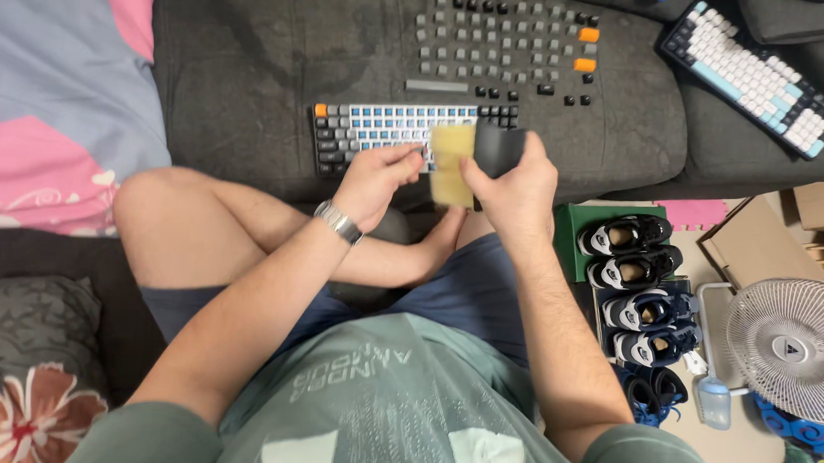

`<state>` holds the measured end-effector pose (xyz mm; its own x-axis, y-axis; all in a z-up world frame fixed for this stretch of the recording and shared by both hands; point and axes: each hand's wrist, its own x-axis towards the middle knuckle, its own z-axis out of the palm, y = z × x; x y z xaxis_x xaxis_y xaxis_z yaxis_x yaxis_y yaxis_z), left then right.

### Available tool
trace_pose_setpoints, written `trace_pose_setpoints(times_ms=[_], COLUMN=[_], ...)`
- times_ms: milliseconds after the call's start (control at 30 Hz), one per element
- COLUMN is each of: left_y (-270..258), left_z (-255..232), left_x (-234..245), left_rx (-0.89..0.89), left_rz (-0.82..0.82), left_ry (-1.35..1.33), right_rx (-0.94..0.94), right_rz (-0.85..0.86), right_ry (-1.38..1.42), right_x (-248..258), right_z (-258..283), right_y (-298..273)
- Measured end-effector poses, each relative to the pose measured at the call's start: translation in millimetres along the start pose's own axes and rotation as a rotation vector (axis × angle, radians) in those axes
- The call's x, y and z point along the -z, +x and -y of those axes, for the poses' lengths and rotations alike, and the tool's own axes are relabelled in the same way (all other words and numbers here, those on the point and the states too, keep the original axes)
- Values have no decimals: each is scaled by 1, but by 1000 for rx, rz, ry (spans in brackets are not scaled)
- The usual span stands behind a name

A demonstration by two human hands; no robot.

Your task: The person sits cross-legged on the floor and assembles a mechanical keyboard by placing keycaps onto the switches. They pick up individual keycaps from a pile and press them into place on the keyboard base. The person also uses a brush to clean the keyboard surface during the process.

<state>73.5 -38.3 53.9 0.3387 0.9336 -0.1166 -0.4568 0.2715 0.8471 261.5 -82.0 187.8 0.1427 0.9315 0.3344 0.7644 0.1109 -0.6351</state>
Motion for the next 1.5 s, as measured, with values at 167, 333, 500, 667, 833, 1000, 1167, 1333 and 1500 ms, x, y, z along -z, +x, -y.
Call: trace_pose_setpoints(times_ms=[167, 333, 500, 667, 833, 1000, 1167, 1333, 1500], left_y=[-3, 8, 48, 74, 78, 70, 70, 73, 74], left_z=[5, -27, -69, -56, -46, -48, -44, -33, -32], left_x=[2, 43, 101, 103, 95, 92, 94, 99, 99], left_rx=[37, -88, -493, -579, -521, -581, -565, -525, -458], left_rz=[-16, -255, -232, -114, -109, -108, -113, -113, -161], left_ry=[-125, 330, 1174, 1634, 1810, 1831, 1956, 2052, 1949], right_rx=[-23, -109, -633, -619, -90, -230, -82, 179, 287], right_rz=[171, -197, -263, -162, -322, -410, -607, -242, 190], right_ry=[-407, -28, 279, 320, -111, -198, -333, -54, 107], right_x=[-20, 4, 6, -16, -23, -28, -30, -97, -177], right_z=[-41, -199, -301, -359, -434, -455, -377, -189, -70], right_y=[-12, 26, 72, 92, 104, 101, 90, 74, 67])
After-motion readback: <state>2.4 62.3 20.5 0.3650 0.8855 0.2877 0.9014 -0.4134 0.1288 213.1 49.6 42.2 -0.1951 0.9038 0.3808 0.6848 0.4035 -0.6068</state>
